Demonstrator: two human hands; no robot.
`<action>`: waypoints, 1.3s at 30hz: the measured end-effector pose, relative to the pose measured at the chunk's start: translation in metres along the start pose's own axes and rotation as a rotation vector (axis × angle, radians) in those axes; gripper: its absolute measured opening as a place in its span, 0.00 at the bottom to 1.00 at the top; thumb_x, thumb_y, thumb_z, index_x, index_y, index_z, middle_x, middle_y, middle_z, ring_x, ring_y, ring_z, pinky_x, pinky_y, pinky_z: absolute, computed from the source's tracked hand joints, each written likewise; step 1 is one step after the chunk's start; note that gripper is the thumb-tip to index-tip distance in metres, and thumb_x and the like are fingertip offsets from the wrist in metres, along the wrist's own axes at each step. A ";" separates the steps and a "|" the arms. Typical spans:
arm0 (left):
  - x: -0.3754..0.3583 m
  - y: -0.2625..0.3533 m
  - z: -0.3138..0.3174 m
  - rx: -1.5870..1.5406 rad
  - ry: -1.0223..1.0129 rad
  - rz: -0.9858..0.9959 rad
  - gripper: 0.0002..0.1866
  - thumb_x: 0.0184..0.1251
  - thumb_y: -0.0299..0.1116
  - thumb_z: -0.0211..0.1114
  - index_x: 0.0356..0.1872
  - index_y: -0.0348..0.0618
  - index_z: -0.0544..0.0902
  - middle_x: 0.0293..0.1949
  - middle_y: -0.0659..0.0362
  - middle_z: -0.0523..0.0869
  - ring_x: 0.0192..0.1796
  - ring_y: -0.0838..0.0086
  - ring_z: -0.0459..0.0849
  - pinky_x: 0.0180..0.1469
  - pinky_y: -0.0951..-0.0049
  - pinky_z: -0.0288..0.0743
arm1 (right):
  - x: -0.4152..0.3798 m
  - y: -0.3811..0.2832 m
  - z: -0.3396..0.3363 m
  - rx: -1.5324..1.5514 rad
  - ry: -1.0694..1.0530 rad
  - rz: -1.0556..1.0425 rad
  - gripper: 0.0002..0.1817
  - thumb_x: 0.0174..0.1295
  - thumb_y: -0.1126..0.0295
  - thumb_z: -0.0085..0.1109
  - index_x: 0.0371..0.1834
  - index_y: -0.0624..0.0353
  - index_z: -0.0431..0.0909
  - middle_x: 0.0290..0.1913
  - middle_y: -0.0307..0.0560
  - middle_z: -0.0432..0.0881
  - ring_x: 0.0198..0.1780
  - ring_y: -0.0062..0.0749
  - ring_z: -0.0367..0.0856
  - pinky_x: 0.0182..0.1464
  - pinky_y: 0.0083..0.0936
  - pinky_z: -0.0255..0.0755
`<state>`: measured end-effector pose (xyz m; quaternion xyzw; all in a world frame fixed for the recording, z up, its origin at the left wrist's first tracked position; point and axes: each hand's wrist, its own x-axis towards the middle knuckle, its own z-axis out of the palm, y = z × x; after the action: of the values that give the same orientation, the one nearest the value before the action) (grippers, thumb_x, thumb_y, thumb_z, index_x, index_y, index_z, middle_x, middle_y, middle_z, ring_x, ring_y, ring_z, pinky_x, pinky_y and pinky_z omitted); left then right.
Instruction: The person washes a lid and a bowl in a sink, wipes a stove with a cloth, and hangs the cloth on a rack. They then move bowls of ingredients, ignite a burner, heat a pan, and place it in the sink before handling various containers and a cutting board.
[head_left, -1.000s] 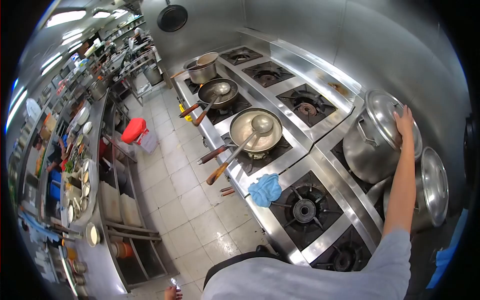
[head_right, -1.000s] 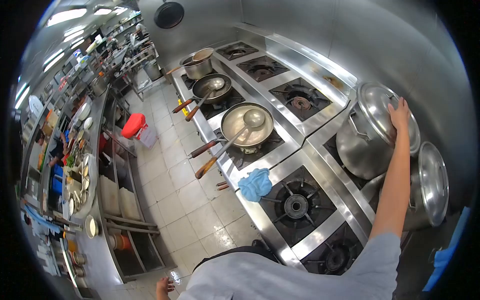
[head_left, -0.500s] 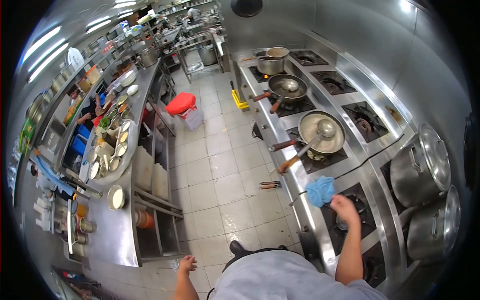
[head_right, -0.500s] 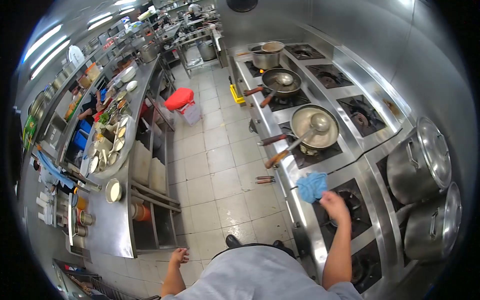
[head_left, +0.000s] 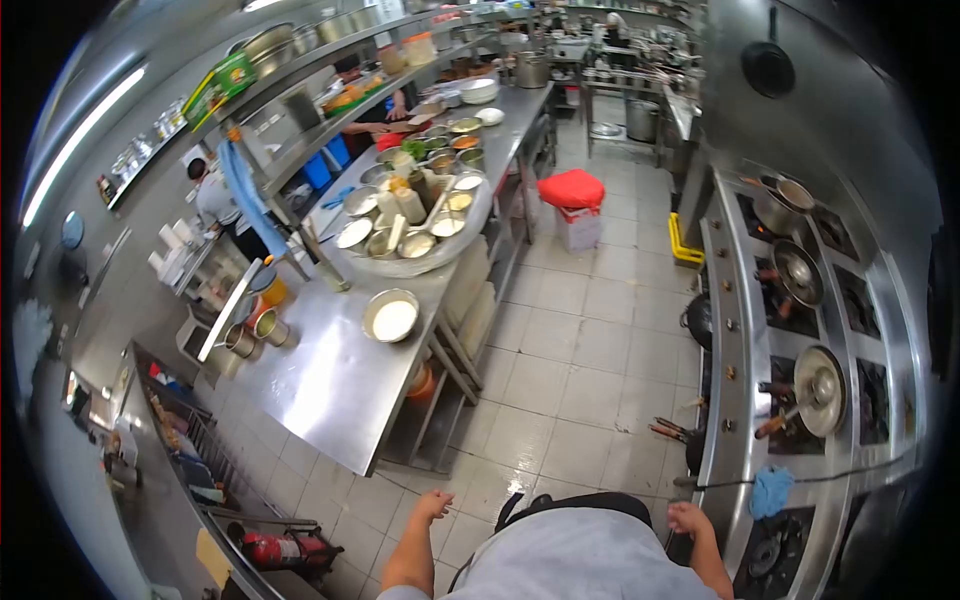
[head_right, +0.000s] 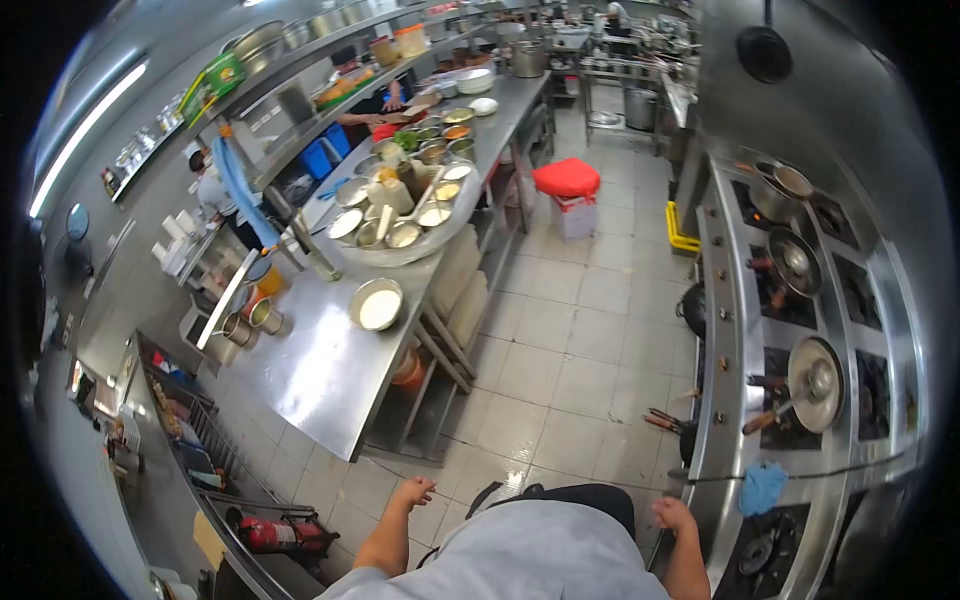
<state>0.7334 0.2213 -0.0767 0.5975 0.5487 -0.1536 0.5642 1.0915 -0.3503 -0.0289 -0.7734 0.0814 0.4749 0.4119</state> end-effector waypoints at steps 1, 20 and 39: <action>0.000 -0.003 -0.003 -0.042 0.025 -0.004 0.21 0.63 0.49 0.66 0.45 0.42 0.78 0.44 0.55 0.86 0.37 0.65 0.85 0.32 0.67 0.80 | 0.010 0.006 0.001 -0.054 -0.025 0.078 0.15 0.63 0.66 0.59 0.52 0.57 0.78 0.34 0.39 0.80 0.27 0.24 0.79 0.27 0.22 0.73; 0.038 0.200 0.013 -0.045 -0.217 0.137 0.19 0.64 0.49 0.65 0.46 0.47 0.84 0.48 0.63 0.83 0.50 0.72 0.79 0.50 0.68 0.75 | 0.226 -0.204 -0.009 -0.213 -0.207 -0.045 0.10 0.65 0.65 0.57 0.45 0.56 0.77 0.31 0.39 0.81 0.25 0.24 0.78 0.23 0.24 0.72; 0.001 0.608 0.077 0.259 -0.740 1.065 0.13 0.74 0.41 0.55 0.39 0.41 0.79 0.68 0.53 0.68 0.69 0.59 0.63 0.69 0.57 0.54 | 0.352 -0.327 -0.086 -0.132 -0.107 0.008 0.10 0.66 0.68 0.55 0.47 0.58 0.76 0.30 0.39 0.79 0.24 0.26 0.77 0.22 0.25 0.72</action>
<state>1.2714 0.3016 0.2053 0.7581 -0.0747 -0.1134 0.6379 1.5071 -0.1068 -0.1098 -0.7720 0.0308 0.5216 0.3620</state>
